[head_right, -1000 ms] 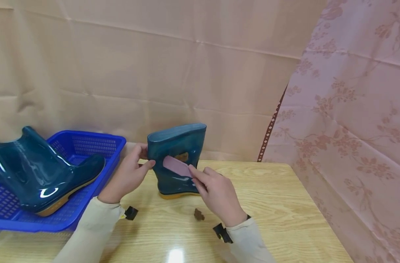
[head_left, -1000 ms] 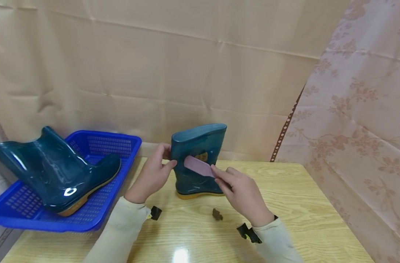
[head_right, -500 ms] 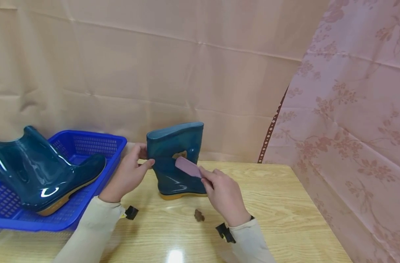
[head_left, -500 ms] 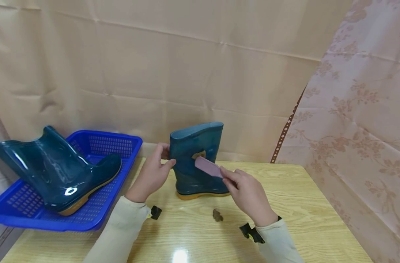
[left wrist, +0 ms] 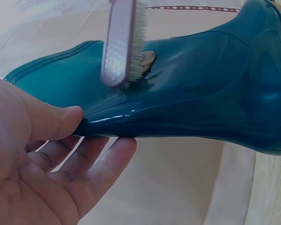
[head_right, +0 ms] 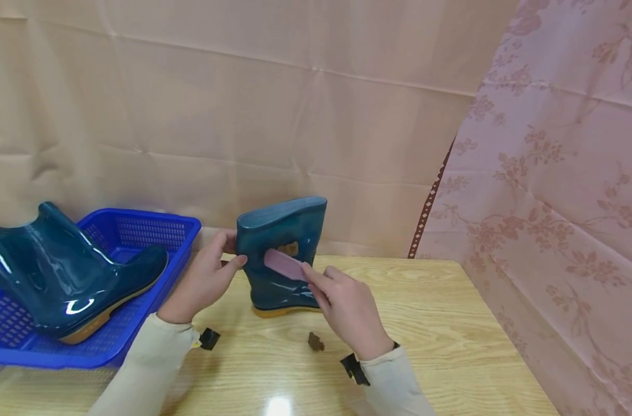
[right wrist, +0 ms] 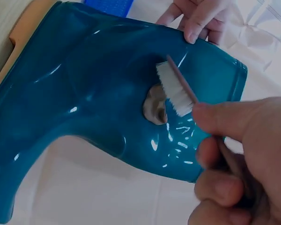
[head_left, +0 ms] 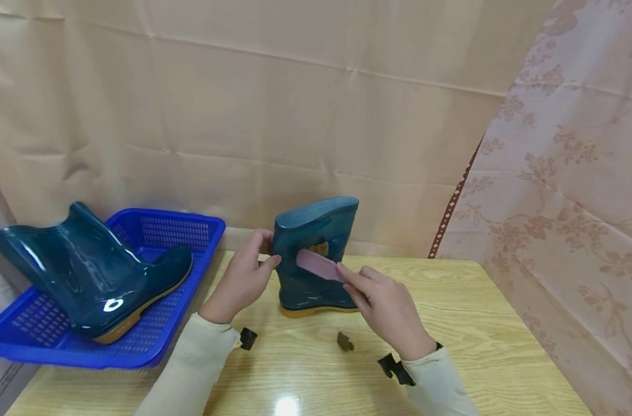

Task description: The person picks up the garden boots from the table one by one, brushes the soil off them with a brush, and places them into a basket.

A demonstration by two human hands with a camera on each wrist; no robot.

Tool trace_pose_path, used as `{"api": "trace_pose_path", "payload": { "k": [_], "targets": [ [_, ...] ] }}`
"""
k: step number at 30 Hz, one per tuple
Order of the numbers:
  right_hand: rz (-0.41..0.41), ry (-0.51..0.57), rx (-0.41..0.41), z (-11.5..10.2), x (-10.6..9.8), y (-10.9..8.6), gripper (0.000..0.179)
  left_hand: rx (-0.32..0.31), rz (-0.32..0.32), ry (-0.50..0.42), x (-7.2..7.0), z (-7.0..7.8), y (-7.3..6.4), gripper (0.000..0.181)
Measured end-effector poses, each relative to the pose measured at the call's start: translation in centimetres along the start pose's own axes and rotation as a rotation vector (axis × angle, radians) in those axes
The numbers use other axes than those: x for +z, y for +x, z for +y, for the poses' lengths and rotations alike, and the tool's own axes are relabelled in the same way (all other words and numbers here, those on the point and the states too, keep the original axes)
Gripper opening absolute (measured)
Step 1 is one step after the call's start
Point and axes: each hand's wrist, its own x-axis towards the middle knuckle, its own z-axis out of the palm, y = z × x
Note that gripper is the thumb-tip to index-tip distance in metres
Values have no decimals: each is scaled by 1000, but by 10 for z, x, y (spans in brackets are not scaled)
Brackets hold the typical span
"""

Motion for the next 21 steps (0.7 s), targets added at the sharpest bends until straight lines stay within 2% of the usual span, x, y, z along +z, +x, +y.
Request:
{"api": "trace_pose_path", "payload": {
  "k": [7,11,14,18,21],
  "targets": [
    [-36,-36,169,2,-4,-3,39,-22,3,-1,1,3,2,29],
    [-59,-31,209,2,-6,-3,37,-31,13,-2,1,2,2,28],
    [-67,-22,153,2,-7,-1,38,-29,21,-5,1,1,2,28],
    [-53,-23,-10,2,-5,1,42,-15,18,-1,0,1,1,28],
    [-20,-37,-84,3,-2,1,46,-5,9,8,0,2,0,29]
  ]
}}
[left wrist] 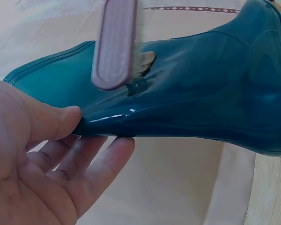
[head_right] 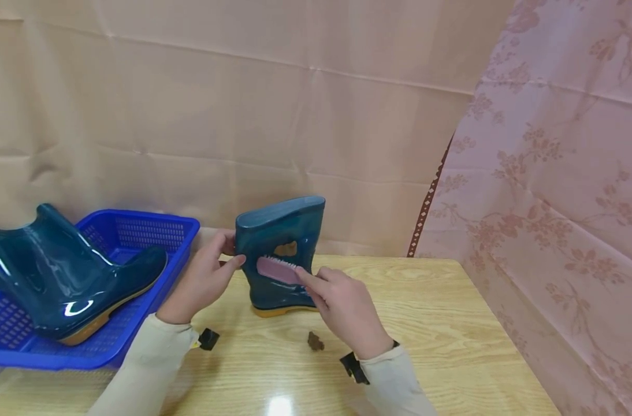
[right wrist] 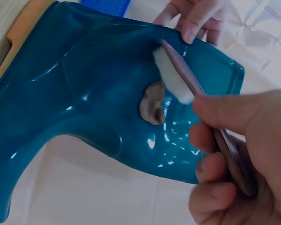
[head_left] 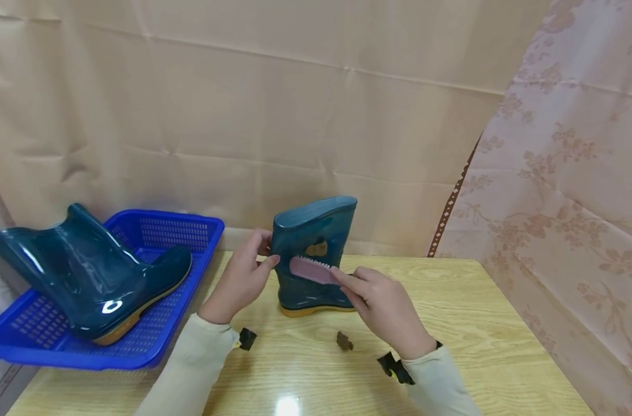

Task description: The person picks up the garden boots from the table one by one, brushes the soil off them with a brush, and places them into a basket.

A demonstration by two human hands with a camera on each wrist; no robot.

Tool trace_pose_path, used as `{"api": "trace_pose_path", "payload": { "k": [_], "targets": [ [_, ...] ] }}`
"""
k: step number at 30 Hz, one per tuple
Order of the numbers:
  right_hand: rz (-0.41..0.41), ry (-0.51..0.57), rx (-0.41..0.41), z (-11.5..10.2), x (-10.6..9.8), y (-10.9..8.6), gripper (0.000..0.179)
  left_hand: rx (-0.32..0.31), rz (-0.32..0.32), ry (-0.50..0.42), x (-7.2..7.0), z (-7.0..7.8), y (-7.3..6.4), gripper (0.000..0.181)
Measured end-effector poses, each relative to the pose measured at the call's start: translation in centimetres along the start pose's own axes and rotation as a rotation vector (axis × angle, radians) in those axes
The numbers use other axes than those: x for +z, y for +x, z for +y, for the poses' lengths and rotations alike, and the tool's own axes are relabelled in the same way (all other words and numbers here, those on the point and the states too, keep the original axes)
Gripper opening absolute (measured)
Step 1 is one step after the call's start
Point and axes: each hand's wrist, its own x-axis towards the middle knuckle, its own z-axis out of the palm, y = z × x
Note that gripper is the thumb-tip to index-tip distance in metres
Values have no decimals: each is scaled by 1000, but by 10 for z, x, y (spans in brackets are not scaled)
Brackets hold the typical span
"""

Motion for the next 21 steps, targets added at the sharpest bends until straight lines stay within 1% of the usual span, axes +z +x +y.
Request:
{"api": "trace_pose_path", "payload": {
  "k": [3,6,12,15,21],
  "targets": [
    [40,-32,4,0,2,0,48,6,-5,7,0,1,-1,30],
    [61,-57,50,1,3,0,48,1,-10,7,0,1,-1,31],
    [58,-53,172,2,4,-2,45,-40,-11,-36,1,0,1,33],
    [51,-41,209,2,4,-2,42,-52,-5,-50,1,0,1,34],
    [42,-26,290,-2,0,-2,36,-65,8,-49,-1,0,0,34]
  ]
}}
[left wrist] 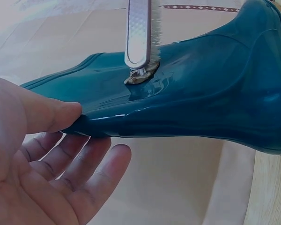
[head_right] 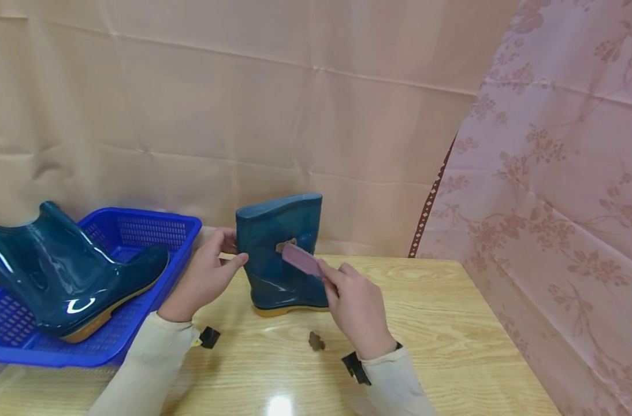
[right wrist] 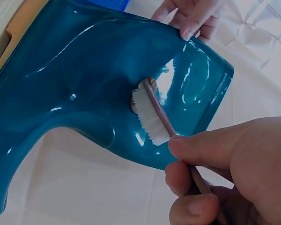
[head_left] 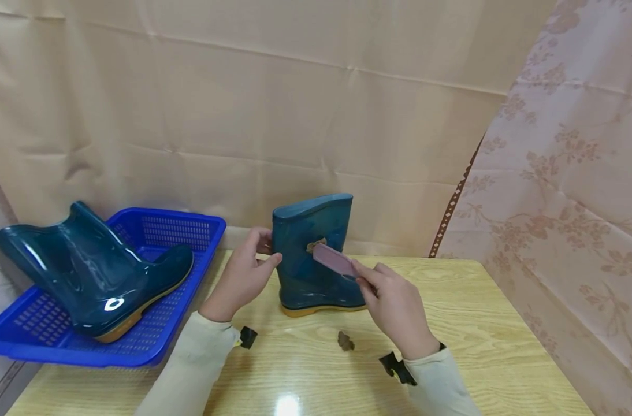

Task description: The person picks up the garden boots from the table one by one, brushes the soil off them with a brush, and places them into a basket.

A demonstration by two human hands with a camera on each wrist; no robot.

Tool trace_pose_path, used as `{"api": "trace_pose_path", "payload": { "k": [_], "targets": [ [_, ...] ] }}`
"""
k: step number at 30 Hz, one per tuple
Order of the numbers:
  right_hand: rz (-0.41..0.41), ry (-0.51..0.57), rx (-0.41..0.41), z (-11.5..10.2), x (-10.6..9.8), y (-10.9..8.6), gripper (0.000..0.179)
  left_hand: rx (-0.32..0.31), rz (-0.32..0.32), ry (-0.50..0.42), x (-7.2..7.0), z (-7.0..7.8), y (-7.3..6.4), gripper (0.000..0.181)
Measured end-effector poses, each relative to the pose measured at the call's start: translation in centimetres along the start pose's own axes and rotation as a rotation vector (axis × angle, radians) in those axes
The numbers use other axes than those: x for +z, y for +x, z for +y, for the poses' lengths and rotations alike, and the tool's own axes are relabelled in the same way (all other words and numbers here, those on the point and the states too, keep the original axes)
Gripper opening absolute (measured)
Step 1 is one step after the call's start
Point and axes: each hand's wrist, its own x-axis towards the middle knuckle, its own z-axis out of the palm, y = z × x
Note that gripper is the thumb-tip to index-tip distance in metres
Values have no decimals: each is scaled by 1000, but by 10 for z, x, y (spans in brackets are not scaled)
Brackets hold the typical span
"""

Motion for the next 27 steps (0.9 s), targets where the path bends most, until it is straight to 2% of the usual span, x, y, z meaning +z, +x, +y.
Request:
{"api": "trace_pose_path", "payload": {
  "k": [4,10,13,18,23,27],
  "targets": [
    [-19,5,-1,-2,-3,0,35,2,2,-3,0,-1,0,34],
    [-23,96,-199,-2,-2,1,43,42,-5,11,-1,-1,-1,32],
    [-8,106,-250,-2,2,1,46,80,-19,25,-1,-1,-2,31],
    [7,112,-187,-2,6,0,46,109,-24,29,-1,-2,-3,30],
    [1,108,-83,-2,5,0,43,94,-20,36,0,-1,-2,29],
    [-6,104,-32,-2,3,1,41,74,-20,40,-1,-1,-2,30]
  ]
}}
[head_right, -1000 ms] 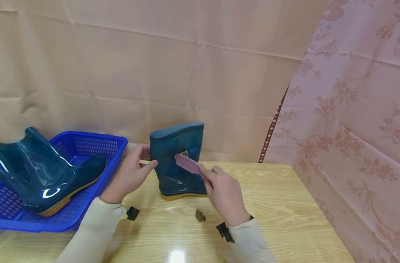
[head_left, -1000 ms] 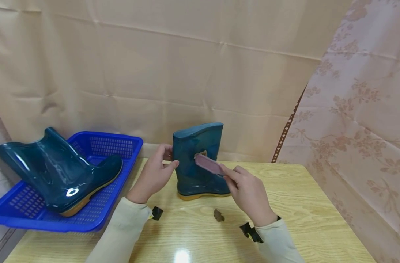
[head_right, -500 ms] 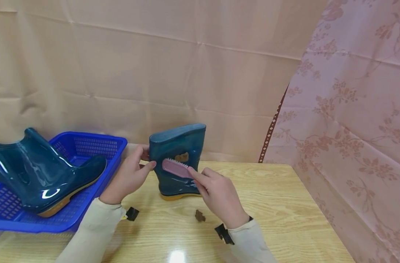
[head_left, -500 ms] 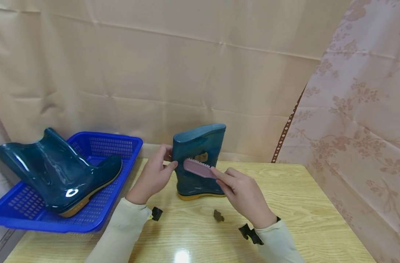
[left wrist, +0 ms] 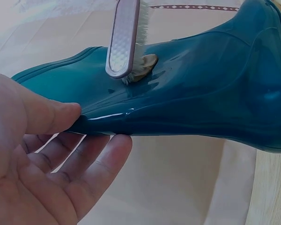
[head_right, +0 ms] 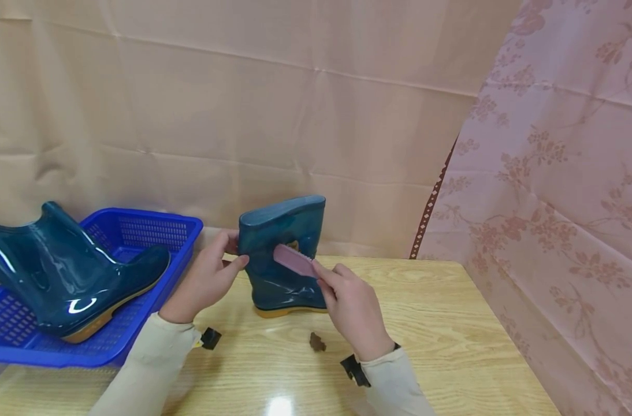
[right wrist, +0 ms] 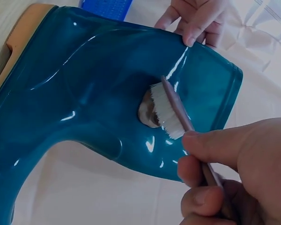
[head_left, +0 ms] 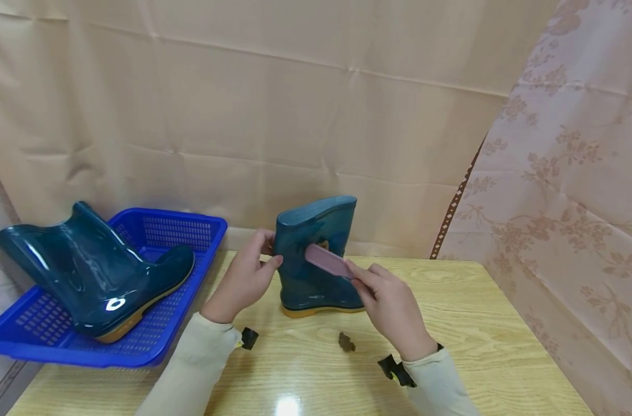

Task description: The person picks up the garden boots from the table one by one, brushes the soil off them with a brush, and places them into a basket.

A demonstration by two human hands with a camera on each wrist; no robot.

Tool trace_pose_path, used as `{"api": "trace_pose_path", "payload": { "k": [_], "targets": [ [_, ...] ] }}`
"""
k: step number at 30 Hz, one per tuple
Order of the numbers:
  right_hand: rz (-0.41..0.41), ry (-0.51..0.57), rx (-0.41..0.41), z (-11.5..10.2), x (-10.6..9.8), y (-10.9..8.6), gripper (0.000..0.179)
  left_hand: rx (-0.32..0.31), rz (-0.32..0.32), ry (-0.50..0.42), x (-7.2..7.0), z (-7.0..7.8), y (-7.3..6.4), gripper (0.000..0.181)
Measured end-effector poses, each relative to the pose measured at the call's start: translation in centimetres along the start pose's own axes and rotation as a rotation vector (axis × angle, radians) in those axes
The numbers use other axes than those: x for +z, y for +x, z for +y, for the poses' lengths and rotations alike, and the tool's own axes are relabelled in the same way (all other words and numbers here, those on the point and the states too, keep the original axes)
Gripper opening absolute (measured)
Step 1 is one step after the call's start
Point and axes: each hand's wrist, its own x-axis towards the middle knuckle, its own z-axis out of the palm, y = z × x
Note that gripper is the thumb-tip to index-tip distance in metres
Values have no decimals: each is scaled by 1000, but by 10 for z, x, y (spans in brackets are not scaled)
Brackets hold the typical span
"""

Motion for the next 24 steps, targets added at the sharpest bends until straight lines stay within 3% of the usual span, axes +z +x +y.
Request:
{"api": "trace_pose_path", "payload": {
  "k": [7,13,24],
  "targets": [
    [-20,-20,56,2,-3,-1,39,-30,-2,16,-1,-1,1,31],
    [-56,51,78,-2,-5,-1,38,-49,7,-17,-1,-5,1,32],
    [-30,81,-84,-5,-2,-1,38,-36,-11,-35,0,-2,0,34]
  ]
}}
